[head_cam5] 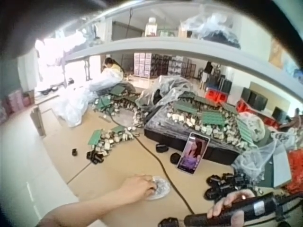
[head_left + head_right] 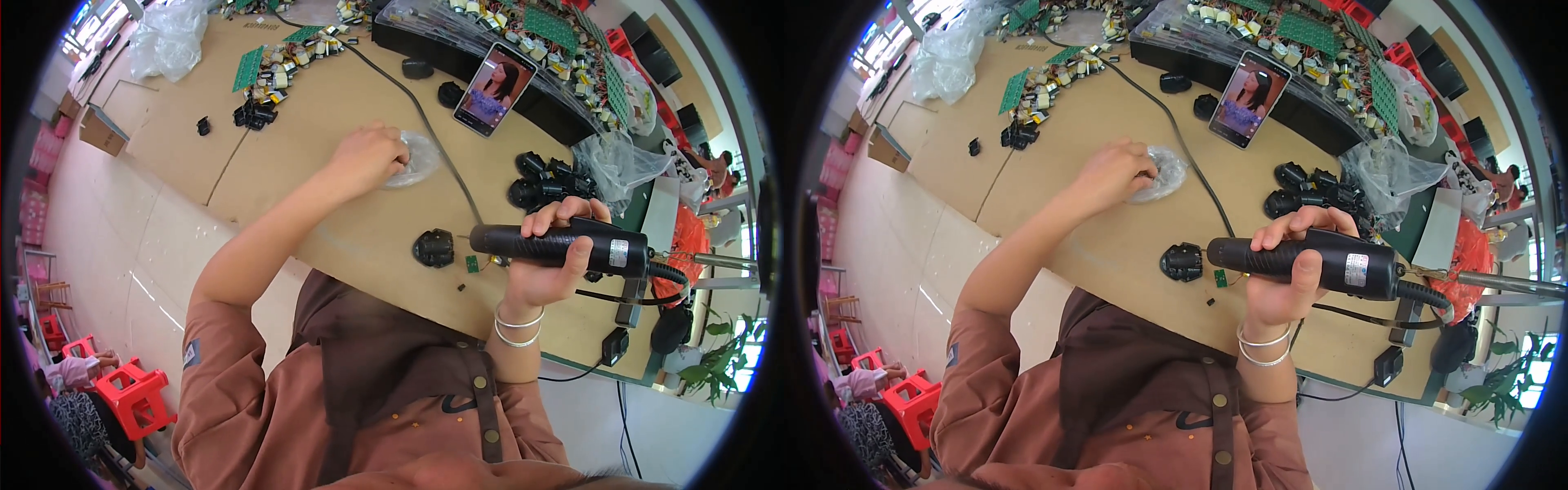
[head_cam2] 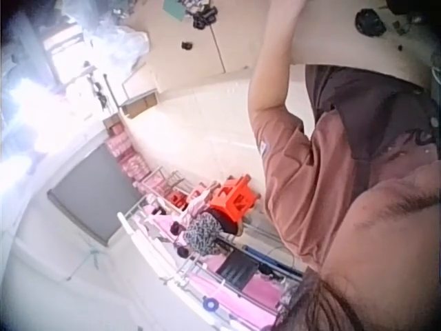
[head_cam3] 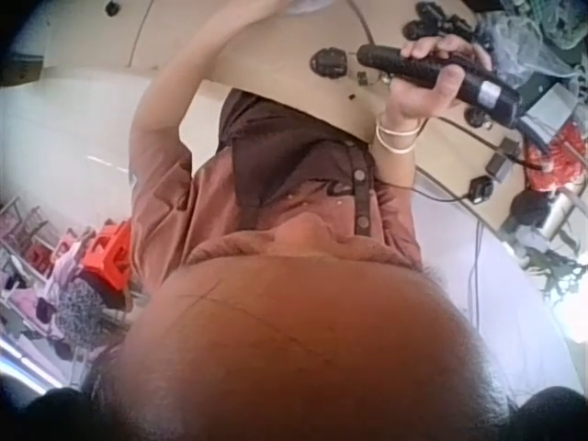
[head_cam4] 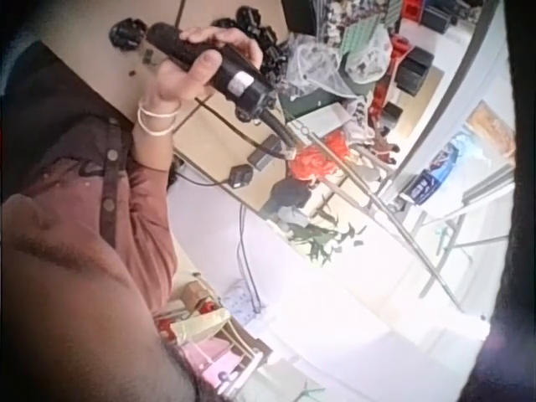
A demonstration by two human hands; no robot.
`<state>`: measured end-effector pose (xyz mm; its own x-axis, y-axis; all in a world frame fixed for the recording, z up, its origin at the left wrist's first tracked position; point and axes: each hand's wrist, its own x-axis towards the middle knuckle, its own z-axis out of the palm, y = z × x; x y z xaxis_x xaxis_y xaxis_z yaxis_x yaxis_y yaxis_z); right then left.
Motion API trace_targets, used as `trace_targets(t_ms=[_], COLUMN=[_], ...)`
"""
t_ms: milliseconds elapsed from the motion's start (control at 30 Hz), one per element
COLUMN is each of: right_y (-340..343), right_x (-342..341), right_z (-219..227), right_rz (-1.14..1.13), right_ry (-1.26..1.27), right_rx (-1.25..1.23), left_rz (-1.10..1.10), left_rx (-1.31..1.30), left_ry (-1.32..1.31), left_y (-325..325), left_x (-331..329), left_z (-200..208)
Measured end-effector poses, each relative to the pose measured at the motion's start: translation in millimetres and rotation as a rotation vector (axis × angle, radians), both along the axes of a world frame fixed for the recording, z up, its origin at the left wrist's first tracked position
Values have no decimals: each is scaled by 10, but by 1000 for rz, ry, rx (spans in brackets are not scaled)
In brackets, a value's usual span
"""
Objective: The person assembles electronic circuit boards into plastic housings by securing them with screws using an electric screwdriver.
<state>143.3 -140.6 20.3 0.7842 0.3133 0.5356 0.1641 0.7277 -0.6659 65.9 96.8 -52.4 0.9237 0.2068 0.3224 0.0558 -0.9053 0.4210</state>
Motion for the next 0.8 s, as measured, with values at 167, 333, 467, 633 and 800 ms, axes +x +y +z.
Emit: trace_targets(t_ms=[167,333,467,633,800], right_y=[-5,-21,-16,-9,-35], right_x=[2,1,-3,22,4], right_z=[-22,-40,-52,-58,-48], right_rz=[4,-27,-53,-43,-42], right_ry=[10,83,82,74,57], right_rx=[-5,-8,9,-30,71], left_rz=[-21,35,52,91,32], left_rx=[-42,-81,-57,-111,-127], left_ry=[147,-31,-179,-113,-291], left_y=[99,62,19,2,-199], left_x=[12,1,-58,-53,-161], left_z=[82,59,75,7,132])
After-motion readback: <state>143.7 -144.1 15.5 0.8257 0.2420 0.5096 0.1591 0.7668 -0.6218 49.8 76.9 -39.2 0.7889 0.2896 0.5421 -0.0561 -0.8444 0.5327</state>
